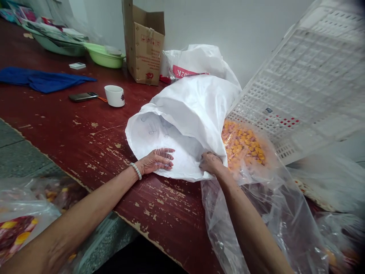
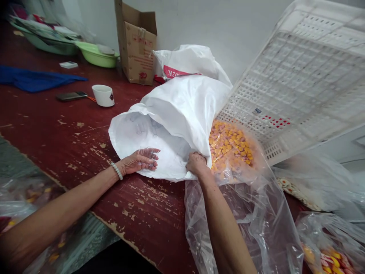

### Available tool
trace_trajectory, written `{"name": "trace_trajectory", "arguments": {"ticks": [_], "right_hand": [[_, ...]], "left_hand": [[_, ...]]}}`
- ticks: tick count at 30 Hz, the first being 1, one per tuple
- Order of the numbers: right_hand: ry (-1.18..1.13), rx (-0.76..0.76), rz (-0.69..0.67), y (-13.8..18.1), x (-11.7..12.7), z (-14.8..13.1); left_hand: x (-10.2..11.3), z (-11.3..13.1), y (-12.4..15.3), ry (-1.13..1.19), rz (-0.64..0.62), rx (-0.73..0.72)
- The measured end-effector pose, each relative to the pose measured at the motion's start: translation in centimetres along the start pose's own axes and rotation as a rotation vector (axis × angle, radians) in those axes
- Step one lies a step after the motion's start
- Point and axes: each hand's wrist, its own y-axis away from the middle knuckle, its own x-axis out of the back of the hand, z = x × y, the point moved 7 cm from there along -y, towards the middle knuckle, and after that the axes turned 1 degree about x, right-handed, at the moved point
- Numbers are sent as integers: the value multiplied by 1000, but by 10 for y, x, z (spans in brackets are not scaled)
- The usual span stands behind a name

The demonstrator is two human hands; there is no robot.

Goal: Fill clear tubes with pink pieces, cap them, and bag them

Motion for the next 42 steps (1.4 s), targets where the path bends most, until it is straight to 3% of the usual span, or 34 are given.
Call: {"name": "trace_trajectory", "arguments": {"ticks": [8, 14, 17, 23, 28, 33, 42], "right_hand": [[-94, -96, 146, -17, 19, 2], [-178, 27, 125, -75, 14, -61], [-168, -7, 147, -114, 10, -80], [-125, -251, 258, -182, 23, -58], [-96, -289, 270, -220, 29, -51], [-83, -162, 287, -210, 18, -77], [-165, 95, 144, -110, -7, -105]], "left_hand": [[0, 2, -1, 108, -14, -3], [6, 4, -3, 259, 38, 6], [9, 7, -7, 321, 50, -1], [12, 5, -17, 365, 58, 38], [13, 2, -22, 391, 63, 60], [15, 2, -23, 396, 92, 62], [32, 17, -16, 382, 312, -119]]}}
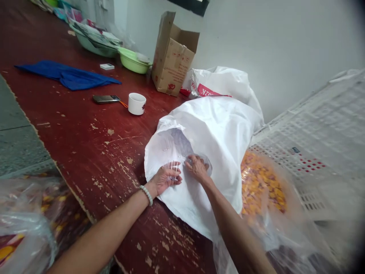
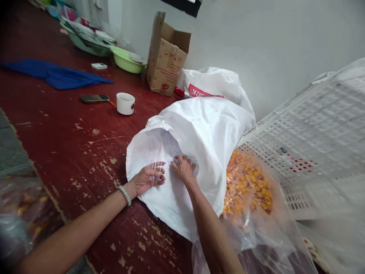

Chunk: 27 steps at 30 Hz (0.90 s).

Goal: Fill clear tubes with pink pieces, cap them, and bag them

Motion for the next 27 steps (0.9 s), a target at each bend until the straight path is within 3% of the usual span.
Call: {"name": "trace_trajectory", "arguments": {"ticks": [5, 11, 15, 18, 22, 25, 27], "right_hand": [[-147, 39, -17, 58, 5, -15], [-569, 151, 246, 115, 21, -33], [-471, 275, 311, 144, 30, -37], [-352, 387, 221, 157, 37, -44], [-357, 511, 120, 169, 47, -58], [-517, 464, 143, 174, 53, -59], [-723, 335, 118, 174, 49, -52]], "left_hand": [[2, 4, 11, -120, 46, -155], [-5, 13, 35, -307, 13, -400], [-6, 2, 47, -283, -15, -232], [-14, -13, 55, -327, -153, -60], [-24, -26, 63, -343, -263, 32], [-26, -31, 69, -288, -244, 22], [-28, -33, 75, -265, -235, -5]]}}
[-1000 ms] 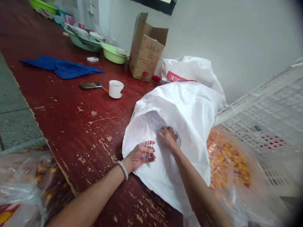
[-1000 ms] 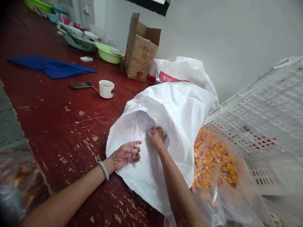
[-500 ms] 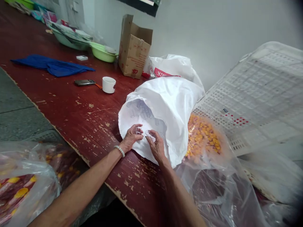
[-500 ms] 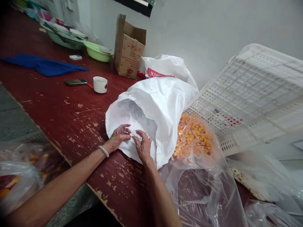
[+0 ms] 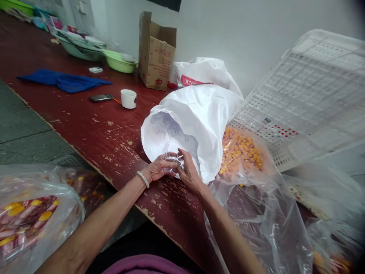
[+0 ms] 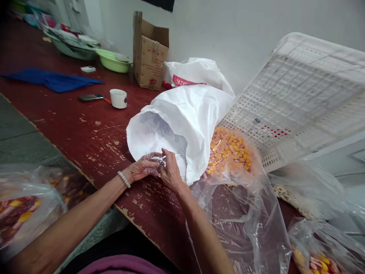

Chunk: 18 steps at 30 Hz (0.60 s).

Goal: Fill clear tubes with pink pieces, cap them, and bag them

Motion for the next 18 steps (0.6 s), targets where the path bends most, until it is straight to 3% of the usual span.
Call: {"name": "trace_trajectory", "arguments": {"ticks": [4, 6, 9, 12, 18], "right_hand": [[-497, -374, 143, 14, -6, 36], [-683, -460, 234, 20, -11, 50], [-805, -460, 336, 22, -14, 59], [-778, -399, 414, 24, -13, 59], [-571, -255, 541, 41, 1, 51]], "left_hand": [[-9, 0, 11, -26, 74, -121], [-16, 0, 13, -52, 104, -206], [-28, -3, 13, -152, 117, -317], [-34, -10, 12, -268, 167, -374], [-50, -24, 15, -267, 81, -293]]}}
